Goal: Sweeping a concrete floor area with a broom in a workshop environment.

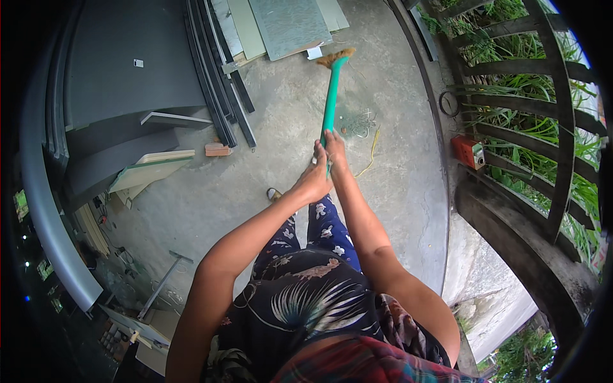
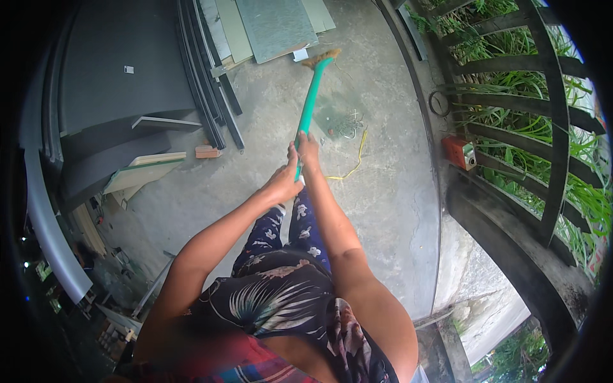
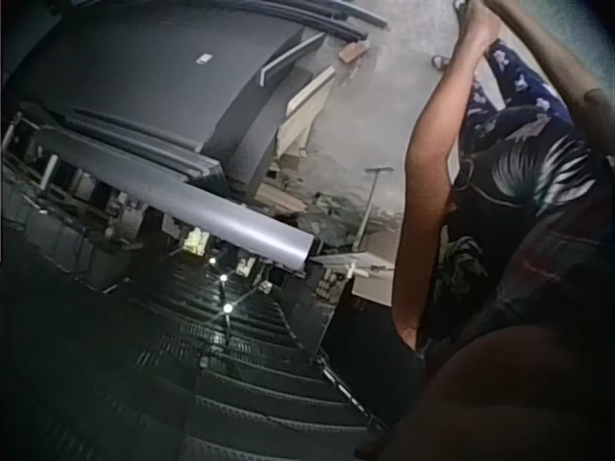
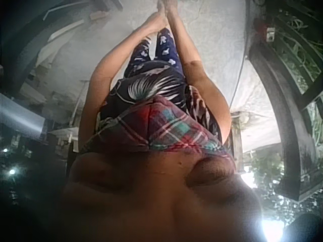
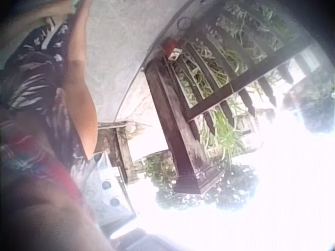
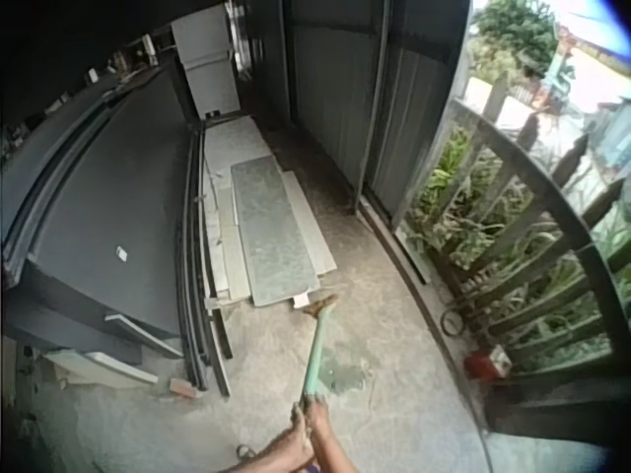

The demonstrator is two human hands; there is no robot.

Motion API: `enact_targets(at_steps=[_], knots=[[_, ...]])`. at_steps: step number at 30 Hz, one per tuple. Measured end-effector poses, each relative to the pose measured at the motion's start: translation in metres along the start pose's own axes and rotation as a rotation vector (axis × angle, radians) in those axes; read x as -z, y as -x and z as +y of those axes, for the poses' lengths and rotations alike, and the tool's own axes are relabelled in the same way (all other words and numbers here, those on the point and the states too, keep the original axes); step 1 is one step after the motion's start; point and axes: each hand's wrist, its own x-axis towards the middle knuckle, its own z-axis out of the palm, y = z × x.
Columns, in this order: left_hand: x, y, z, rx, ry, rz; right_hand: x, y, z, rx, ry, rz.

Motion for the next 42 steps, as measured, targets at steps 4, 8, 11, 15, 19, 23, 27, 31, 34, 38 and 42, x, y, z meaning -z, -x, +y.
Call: enact_targets(at_steps=[4,8,11,15,19,23,27,31,34,38,42], knots=[[-0.012,-0.071,0.025,0.154,-0.073,-0.108,0.049,-0.077,0.004,-0.145,-0.011,-0.063],[-0.065,-0.058,0.028,0.206,0.048,-0.348,0.113,-0.039,0.068,-0.221,-0.034,0.014],[-0.102,-0.007,0.035,0.129,0.13,-0.489,0.16,0.017,0.113,-0.335,0.034,0.185],[-0.09,0.039,0.023,0.081,0.21,-0.641,0.13,0.099,0.091,-0.247,-0.009,0.342],[-0.074,0.076,0.014,0.021,0.193,-0.594,0.116,0.116,0.111,-0.115,-0.086,0.321],[-0.076,0.11,-0.02,-0.108,0.103,-0.194,0.055,0.123,0.078,-0.112,-0.04,0.226],[-0.063,0.122,-0.022,0.061,0.145,-0.199,0.025,0.122,0.086,-0.097,-0.156,0.095],[-0.06,0.143,-0.027,0.069,0.124,-0.25,0.025,0.146,0.103,-0.136,-0.235,0.171],[-0.056,0.161,-0.03,0.026,0.163,-0.458,0.036,0.173,0.126,-0.042,-0.206,0.367],[-0.064,0.187,-0.053,-0.053,0.161,-0.5,0.058,0.222,0.157,-0.047,-0.395,0.5],[-0.061,0.201,-0.082,-0.065,0.129,-0.535,0.09,0.249,0.205,-0.071,-0.583,0.665]])
